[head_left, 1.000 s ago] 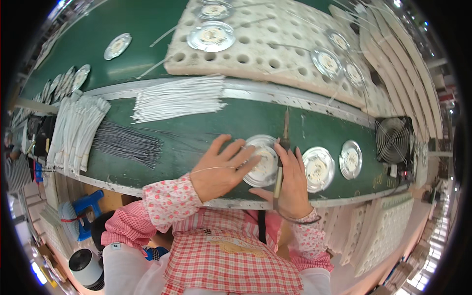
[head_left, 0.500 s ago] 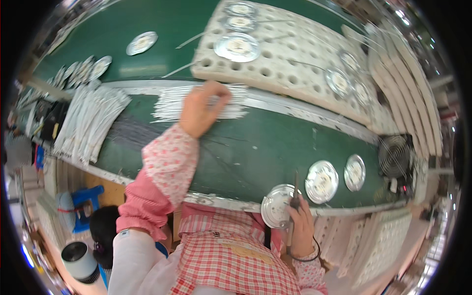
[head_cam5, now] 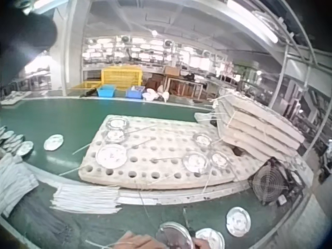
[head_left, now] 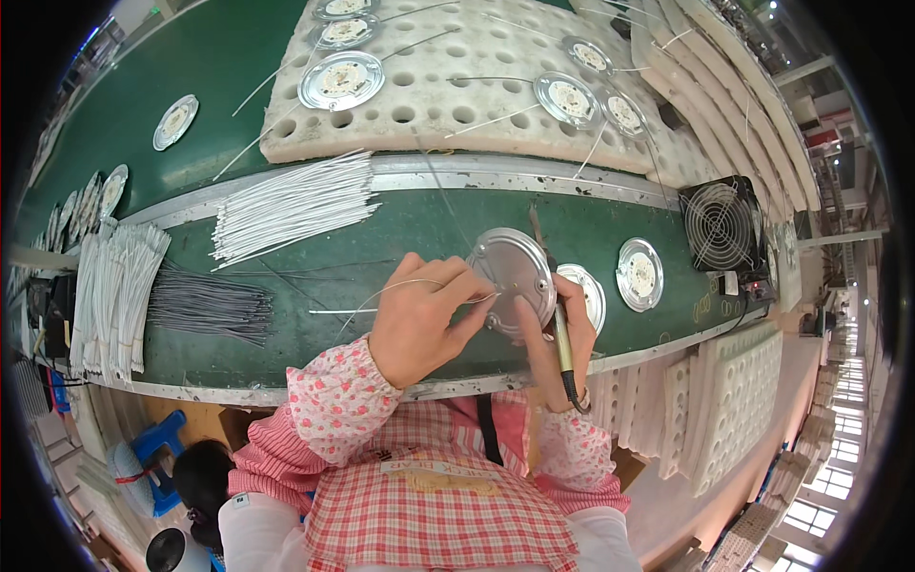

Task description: The person solders wires onto circular LED light panels using a soldering iron and solder wire, picking up unfinished panels and stacking finished ones.

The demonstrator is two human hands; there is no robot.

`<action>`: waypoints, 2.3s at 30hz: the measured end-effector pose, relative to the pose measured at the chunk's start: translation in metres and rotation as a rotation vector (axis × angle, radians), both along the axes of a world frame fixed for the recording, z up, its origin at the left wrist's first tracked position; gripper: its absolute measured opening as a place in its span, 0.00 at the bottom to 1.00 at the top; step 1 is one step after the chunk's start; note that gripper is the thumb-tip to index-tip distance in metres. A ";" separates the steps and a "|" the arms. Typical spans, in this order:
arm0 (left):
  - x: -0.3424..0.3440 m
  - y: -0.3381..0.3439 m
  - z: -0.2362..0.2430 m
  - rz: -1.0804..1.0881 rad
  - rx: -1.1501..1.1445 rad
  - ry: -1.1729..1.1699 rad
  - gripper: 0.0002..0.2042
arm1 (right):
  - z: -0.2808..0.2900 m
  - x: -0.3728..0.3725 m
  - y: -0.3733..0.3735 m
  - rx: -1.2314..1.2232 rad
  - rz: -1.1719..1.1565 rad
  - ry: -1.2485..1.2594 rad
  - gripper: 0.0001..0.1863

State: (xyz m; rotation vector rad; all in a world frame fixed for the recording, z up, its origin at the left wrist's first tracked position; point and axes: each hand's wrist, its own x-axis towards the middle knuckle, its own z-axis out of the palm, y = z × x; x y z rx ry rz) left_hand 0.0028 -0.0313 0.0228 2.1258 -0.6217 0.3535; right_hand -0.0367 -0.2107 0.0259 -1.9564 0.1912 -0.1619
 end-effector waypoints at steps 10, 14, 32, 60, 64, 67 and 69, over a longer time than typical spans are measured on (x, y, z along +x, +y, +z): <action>0.003 -0.004 0.001 0.013 0.010 -0.020 0.06 | 0.000 0.000 0.017 -0.357 0.094 -0.339 0.21; -0.001 0.009 -0.001 -0.073 -0.068 0.161 0.08 | 0.013 -0.003 0.018 -0.382 0.222 -0.342 0.36; 0.011 0.025 -0.003 -0.116 -0.223 0.710 0.06 | 0.003 0.018 -0.023 -0.234 0.592 -0.098 0.64; -0.006 0.025 0.017 -0.014 -0.436 0.785 0.12 | -0.002 0.007 0.025 -0.404 0.336 -0.429 0.57; -0.004 0.015 0.019 0.072 -0.117 0.569 0.13 | -0.007 0.001 0.037 -0.543 0.237 -0.487 0.55; 0.003 0.013 0.007 0.099 -0.066 0.552 0.16 | -0.007 0.006 0.035 -0.480 0.276 -0.458 0.53; 0.009 0.018 -0.006 0.074 -0.108 0.582 0.16 | -0.009 0.008 0.025 -0.423 0.331 -0.393 0.52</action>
